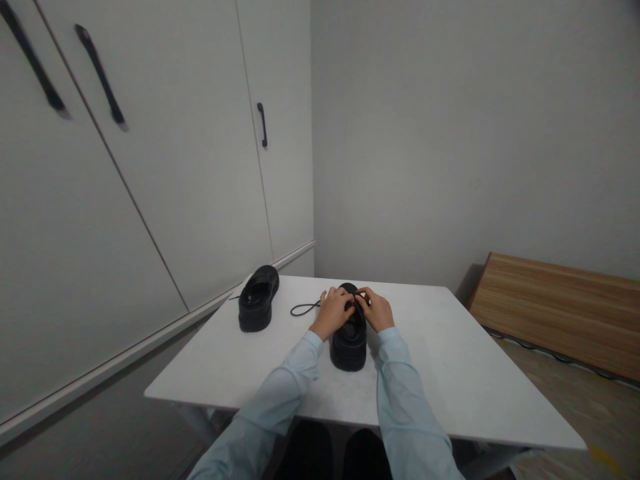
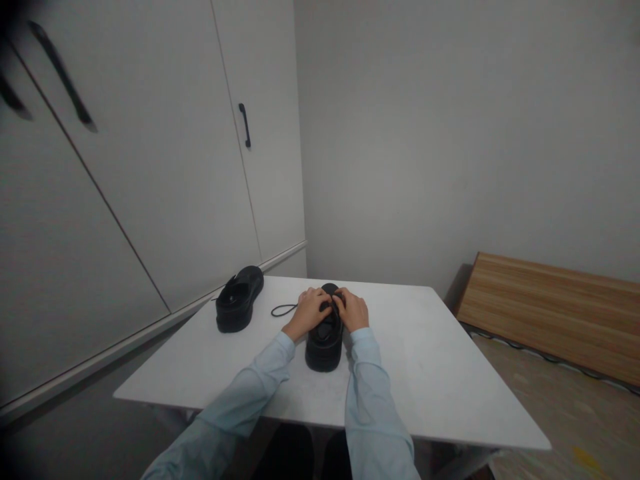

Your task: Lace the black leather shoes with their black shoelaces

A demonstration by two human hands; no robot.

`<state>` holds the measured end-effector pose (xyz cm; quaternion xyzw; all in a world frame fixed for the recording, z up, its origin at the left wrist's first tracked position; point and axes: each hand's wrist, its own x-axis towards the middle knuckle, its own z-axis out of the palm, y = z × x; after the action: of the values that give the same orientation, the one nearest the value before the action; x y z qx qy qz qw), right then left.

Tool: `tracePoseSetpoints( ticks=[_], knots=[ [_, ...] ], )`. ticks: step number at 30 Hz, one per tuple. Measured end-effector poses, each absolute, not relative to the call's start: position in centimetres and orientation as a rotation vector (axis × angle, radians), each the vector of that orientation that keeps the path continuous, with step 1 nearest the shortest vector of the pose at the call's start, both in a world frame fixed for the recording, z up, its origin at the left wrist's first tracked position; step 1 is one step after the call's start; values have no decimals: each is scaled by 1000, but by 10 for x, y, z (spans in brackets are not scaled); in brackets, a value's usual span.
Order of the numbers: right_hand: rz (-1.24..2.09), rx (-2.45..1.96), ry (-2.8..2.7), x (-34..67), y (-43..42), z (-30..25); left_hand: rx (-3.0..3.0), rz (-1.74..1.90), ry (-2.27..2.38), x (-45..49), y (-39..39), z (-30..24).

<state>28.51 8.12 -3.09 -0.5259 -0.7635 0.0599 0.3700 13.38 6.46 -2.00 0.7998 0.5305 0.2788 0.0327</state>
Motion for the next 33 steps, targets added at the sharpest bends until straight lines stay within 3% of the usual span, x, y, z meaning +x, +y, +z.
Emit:
tracePoseSetpoints(
  ticks=[12, 17, 23, 33],
  knots=[
    [787, -979, -1764, 280, 90, -44, 2245, 1339, 1429, 127, 64, -29],
    [837, -984, -1725, 282, 91, -46, 1703, 1689, 1108, 117, 73, -29],
    [859, -1019, -1708, 283, 91, -46, 1123, 1745, 785, 99, 80, -23],
    [857, -1013, -1715, 283, 90, -46, 1071, 1786, 677, 88, 70, -10]
  ],
)
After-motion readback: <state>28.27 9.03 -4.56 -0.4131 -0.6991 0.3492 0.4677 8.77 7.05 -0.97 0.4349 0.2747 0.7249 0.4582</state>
